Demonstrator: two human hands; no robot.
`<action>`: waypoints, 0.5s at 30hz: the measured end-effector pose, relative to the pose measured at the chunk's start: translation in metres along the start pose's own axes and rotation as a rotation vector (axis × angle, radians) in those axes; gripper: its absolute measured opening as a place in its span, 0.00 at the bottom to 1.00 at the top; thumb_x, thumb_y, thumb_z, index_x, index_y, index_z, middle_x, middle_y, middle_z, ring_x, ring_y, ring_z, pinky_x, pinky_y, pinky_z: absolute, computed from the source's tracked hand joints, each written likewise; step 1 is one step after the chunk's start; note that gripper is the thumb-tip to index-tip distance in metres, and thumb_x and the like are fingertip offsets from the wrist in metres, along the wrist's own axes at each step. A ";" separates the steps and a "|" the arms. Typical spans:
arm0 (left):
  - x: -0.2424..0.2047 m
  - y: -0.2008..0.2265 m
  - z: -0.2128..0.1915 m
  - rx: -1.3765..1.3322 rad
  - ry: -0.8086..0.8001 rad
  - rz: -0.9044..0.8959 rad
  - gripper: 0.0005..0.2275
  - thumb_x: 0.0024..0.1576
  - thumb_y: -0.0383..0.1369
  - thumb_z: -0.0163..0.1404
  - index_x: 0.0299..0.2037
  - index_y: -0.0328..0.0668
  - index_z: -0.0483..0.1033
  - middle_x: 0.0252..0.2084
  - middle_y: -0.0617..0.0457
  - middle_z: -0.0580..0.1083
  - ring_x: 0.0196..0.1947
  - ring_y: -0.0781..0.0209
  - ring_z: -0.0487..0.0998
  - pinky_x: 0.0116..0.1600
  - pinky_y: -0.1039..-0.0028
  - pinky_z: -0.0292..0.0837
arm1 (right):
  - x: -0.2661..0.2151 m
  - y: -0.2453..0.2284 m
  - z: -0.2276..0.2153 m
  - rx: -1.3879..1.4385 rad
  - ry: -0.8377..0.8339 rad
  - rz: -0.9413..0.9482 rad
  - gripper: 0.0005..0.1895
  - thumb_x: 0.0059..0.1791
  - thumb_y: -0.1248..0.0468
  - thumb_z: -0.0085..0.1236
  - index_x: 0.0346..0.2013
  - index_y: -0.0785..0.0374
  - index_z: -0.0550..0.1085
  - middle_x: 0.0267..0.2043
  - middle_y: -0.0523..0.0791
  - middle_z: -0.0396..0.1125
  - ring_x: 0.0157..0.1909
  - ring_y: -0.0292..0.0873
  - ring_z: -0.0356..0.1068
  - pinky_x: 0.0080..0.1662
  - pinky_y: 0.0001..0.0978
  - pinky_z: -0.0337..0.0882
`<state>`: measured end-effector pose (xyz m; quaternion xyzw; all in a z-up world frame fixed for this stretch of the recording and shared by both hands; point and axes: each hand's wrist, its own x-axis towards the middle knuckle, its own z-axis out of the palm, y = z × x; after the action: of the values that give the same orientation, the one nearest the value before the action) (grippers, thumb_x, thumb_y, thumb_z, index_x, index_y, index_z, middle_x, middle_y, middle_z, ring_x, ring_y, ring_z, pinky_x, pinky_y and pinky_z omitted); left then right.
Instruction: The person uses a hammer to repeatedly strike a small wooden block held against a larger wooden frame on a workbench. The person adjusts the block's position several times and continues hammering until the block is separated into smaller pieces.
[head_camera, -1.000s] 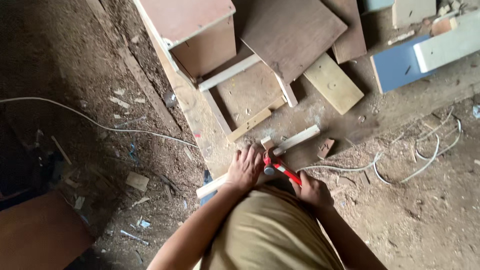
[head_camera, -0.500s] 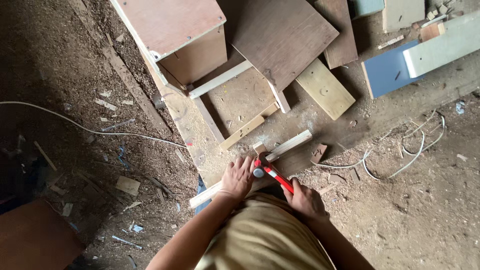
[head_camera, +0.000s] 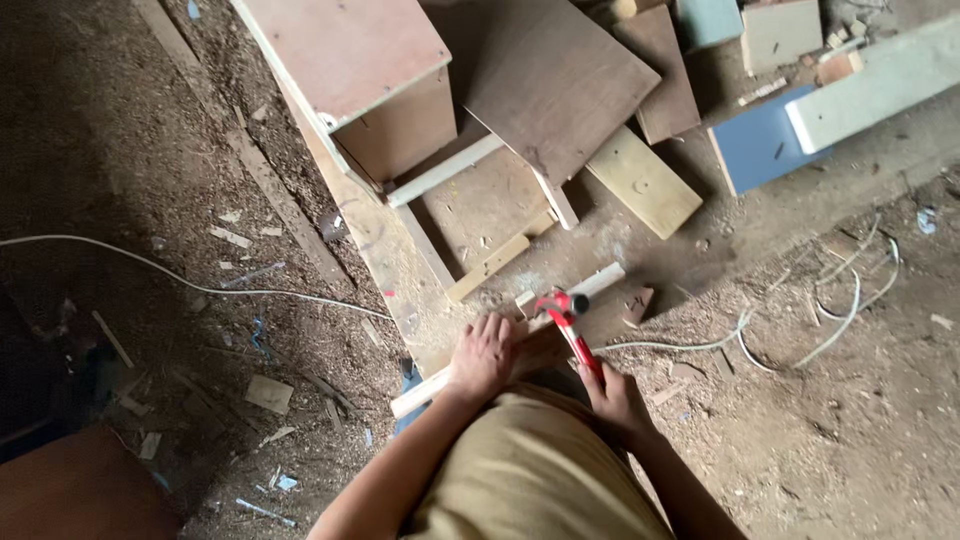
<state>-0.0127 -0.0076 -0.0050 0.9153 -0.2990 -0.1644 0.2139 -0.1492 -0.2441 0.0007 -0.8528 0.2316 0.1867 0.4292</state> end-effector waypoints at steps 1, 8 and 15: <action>-0.003 0.003 -0.001 -0.035 0.013 -0.006 0.19 0.58 0.42 0.51 0.54 0.37 0.69 0.49 0.46 0.70 0.54 0.48 0.70 0.53 0.58 0.66 | -0.002 0.007 0.000 0.043 -0.013 -0.006 0.14 0.54 0.54 0.50 0.39 0.62 0.76 0.21 0.49 0.68 0.21 0.43 0.68 0.27 0.37 0.67; 0.001 0.007 -0.009 -0.049 -0.032 -0.059 0.21 0.55 0.43 0.54 0.54 0.40 0.70 0.50 0.46 0.71 0.55 0.48 0.70 0.55 0.57 0.65 | 0.014 0.065 0.007 0.267 -0.149 -0.135 0.15 0.57 0.56 0.49 0.32 0.62 0.73 0.17 0.39 0.60 0.19 0.32 0.61 0.24 0.28 0.61; 0.000 0.009 -0.011 0.020 -0.102 -0.063 0.20 0.58 0.42 0.50 0.57 0.41 0.69 0.52 0.47 0.70 0.58 0.49 0.68 0.59 0.57 0.64 | 0.030 0.081 0.011 0.323 -0.170 -0.183 0.15 0.58 0.56 0.46 0.32 0.61 0.70 0.17 0.39 0.59 0.18 0.33 0.59 0.23 0.29 0.60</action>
<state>-0.0128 -0.0111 0.0092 0.9167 -0.2822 -0.2147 0.1840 -0.1710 -0.2848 -0.0730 -0.7715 0.1430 0.1789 0.5936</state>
